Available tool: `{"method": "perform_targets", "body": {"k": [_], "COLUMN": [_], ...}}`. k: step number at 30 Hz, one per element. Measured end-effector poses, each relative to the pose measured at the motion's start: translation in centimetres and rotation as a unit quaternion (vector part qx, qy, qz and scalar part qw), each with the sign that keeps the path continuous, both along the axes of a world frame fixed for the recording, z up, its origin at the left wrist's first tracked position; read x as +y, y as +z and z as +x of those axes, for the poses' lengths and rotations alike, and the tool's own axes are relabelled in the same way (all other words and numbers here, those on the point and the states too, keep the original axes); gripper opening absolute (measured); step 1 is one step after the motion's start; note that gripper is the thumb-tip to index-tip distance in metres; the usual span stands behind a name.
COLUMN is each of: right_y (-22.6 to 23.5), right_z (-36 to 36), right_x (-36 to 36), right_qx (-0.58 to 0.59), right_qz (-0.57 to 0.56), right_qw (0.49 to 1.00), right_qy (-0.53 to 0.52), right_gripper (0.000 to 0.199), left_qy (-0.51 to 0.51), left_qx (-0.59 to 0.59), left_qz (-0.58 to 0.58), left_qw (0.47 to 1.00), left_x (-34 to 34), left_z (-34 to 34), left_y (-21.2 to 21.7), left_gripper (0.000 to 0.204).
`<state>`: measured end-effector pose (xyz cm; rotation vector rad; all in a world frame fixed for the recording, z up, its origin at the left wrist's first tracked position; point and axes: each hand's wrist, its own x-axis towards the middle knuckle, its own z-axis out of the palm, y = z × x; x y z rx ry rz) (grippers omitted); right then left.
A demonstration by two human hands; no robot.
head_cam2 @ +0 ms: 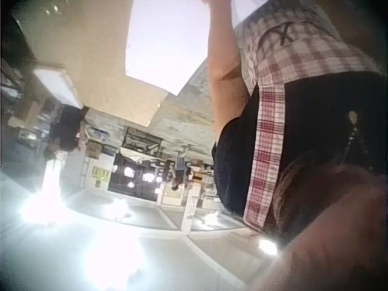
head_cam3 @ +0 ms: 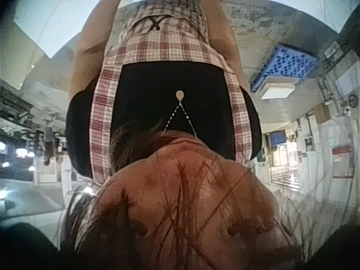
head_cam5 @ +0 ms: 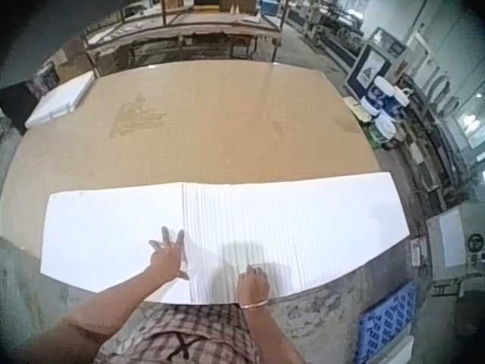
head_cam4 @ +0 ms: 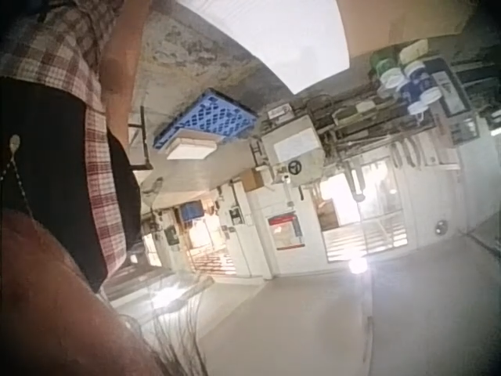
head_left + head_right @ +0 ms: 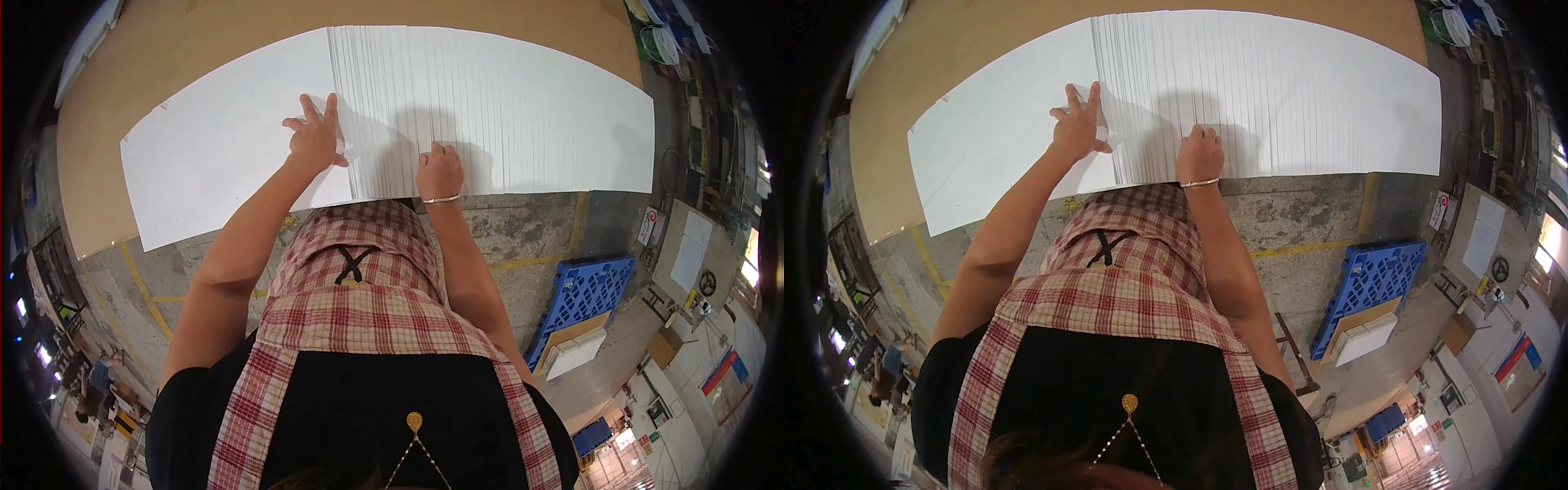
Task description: The recorder is sorting, inspecting, and checking large stacks of white paper on a work table.
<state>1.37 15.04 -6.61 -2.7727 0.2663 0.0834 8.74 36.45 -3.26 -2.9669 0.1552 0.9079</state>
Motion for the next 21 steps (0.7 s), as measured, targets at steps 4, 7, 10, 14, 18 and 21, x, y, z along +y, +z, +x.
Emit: {"method": "perform_targets", "body": {"k": [4, 7, 10, 14, 18, 21], "right_y": [-0.2, -1.1, -3.6, -1.4, -0.5, -0.7], "right_z": [-0.5, -1.1, -2.3, -2.2, -2.2, -2.5], "right_x": [1.0, 1.7, 1.0, 0.8, 0.9, 0.8], "right_qx": [-0.02, -0.009, -0.018, 0.084, 0.077, 0.065], "right_qz": [-0.042, -0.041, -0.086, -0.115, -0.101, -0.094], "right_qw": [0.999, 0.999, 0.995, 0.989, 0.99, 0.991], "right_qy": [0.013, 0.024, 0.04, 0.027, 0.053, 0.067], "right_gripper": [0.031, 0.038, 0.043, 0.051, 0.052, 0.053], "left_qy": [0.015, 0.04, 0.037, 0.031, 0.032, 0.025], "left_qx": [0.011, 0.008, 0.027, 0.046, 0.036, 0.025], "left_qz": [0.002, -0.006, 0.004, 0.022, 0.026, 0.032], "left_qw": [1.0, 0.999, 0.999, 0.998, 0.998, 0.999], "left_x": [0.0, 0.5, 0.5, -0.7, -0.7, -0.6], "left_z": [0.3, 0.2, 0.2, 0.4, 0.0, 0.0], "left_y": [-0.3, 0.1, -1.3, -1.1, -0.1, 0.3], "left_gripper": [0.129, 0.129, 0.133, 0.136, 0.131, 0.128]}}
